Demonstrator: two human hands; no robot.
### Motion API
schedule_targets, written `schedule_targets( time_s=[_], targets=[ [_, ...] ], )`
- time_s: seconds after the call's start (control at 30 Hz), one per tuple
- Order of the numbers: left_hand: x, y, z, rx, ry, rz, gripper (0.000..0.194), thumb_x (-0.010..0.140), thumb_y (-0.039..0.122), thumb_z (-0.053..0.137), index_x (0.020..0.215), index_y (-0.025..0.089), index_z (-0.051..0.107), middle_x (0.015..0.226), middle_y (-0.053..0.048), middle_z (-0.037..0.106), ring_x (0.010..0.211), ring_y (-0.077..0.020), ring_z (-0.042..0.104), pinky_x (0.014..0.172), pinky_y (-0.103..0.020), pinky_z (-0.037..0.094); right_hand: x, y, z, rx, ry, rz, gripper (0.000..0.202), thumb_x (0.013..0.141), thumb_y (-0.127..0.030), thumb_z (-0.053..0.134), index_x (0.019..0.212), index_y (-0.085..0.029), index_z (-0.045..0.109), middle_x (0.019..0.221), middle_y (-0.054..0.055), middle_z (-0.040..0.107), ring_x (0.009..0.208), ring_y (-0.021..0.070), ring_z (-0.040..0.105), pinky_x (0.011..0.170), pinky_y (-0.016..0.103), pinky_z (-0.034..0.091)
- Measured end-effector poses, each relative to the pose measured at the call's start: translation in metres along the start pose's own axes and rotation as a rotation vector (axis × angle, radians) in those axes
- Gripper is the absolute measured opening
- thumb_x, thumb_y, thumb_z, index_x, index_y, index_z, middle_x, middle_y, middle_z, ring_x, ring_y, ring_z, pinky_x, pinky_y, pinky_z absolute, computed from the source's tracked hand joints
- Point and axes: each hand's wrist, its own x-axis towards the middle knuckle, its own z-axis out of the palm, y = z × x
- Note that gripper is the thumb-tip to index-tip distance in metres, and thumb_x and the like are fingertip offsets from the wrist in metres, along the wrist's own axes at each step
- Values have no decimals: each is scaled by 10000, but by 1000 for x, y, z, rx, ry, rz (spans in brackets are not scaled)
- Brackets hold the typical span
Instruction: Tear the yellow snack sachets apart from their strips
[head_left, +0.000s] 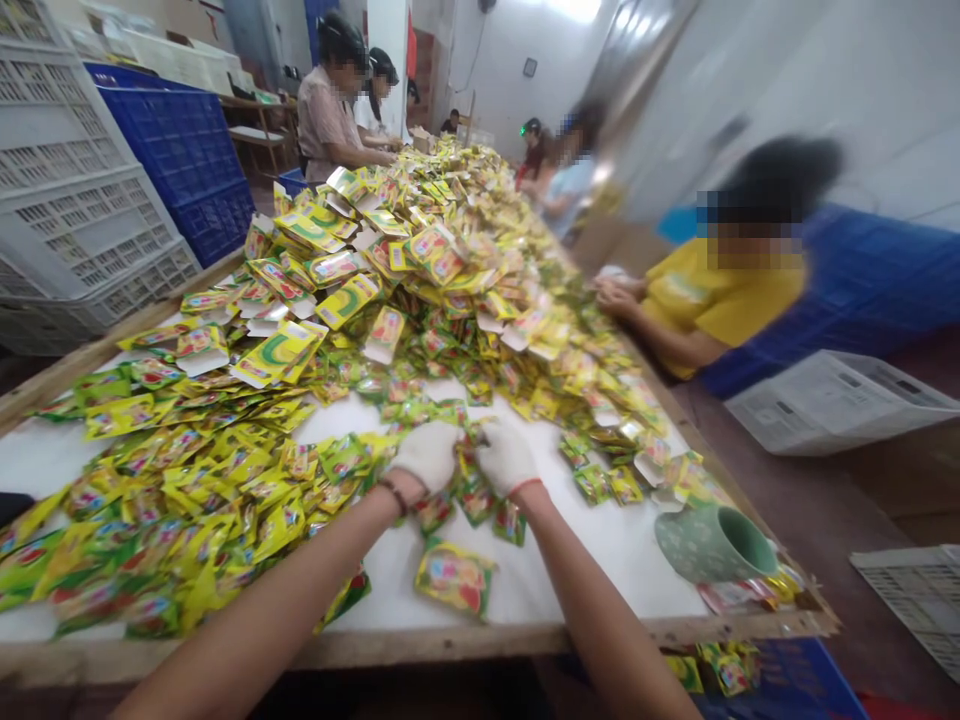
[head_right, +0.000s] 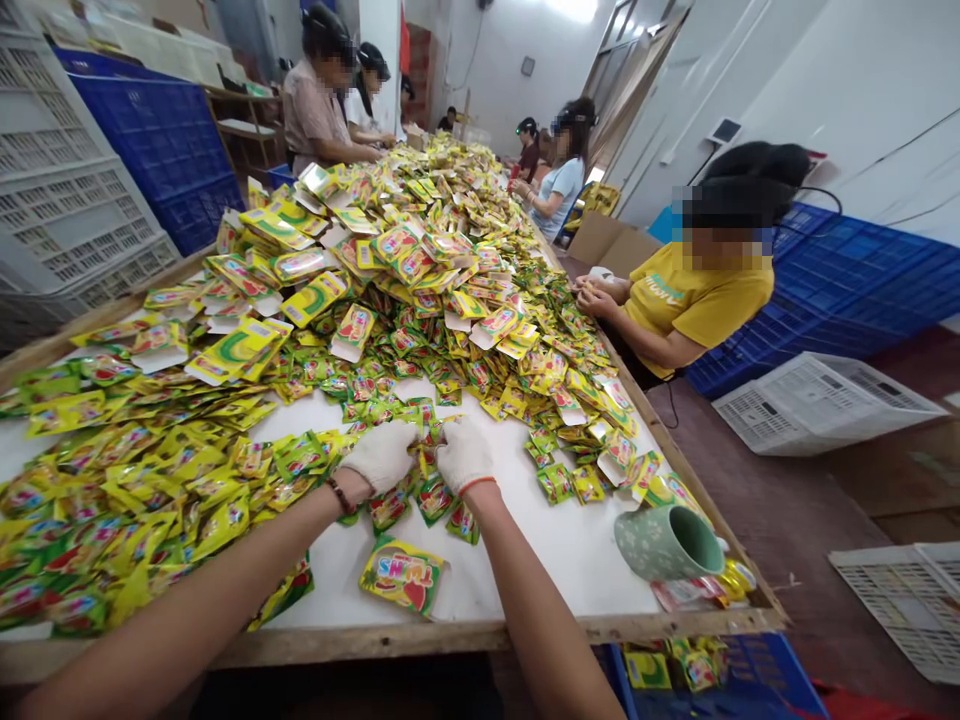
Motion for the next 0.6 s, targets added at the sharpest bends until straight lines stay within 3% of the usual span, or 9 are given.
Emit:
schedule_targets(
  time_s=[0.17, 0.23, 0.33, 0.5, 0.6],
  targets=[
    [-10, -13, -5, 12, 11, -23, 224, 844, 189, 440, 868, 175, 663, 948, -121, 662, 913, -241, 634, 796, -329, 466, -18, 13, -15, 217, 116, 63, 137, 726, -259, 553, 654, -239, 438, 557, -52, 416, 561, 142, 413, 555, 269, 369],
    [-13, -12, -6, 15, 18, -11, 205, 837, 236, 481, 945, 190, 649, 1001, -111, 652, 957, -244, 623, 815, -329, 467, -25, 18, -16, 330, 125, 95, 101, 744, -315, 555, 745, -240, 488, 575, -42, 483, 545, 148, 457, 518, 273, 397],
    [-10, -4, -4, 16, -10, 31, 239, 782, 246, 569, 1005, 201, 642, 1041, -107, 655, 1004, -248, 616, 869, -332, 458, -32, 25, -9, 481, 80, 145, 230, 720, -370, 610, 888, -218, 572, 695, 5, 636, 584, 174, 569, 508, 297, 479],
    [-1, 4, 1, 20, -71, 24, 151, 774, 187, 561, 846, 139, 684, 921, -155, 694, 929, -274, 658, 833, -353, 477, -40, 31, 5, 620, 37, 191, 351, 644, -396, 717, 910, -173, 671, 861, 56, 727, 796, 233, 664, 708, 370, 566],
    [-1, 0, 0, 10, -44, -19, 165, 774, 222, 600, 883, 126, 679, 974, -180, 685, 958, -295, 652, 828, -372, 479, -45, 31, 7, 641, 49, 184, 312, 652, -380, 728, 883, -172, 702, 882, 55, 733, 874, 244, 663, 792, 381, 554]
  ],
)
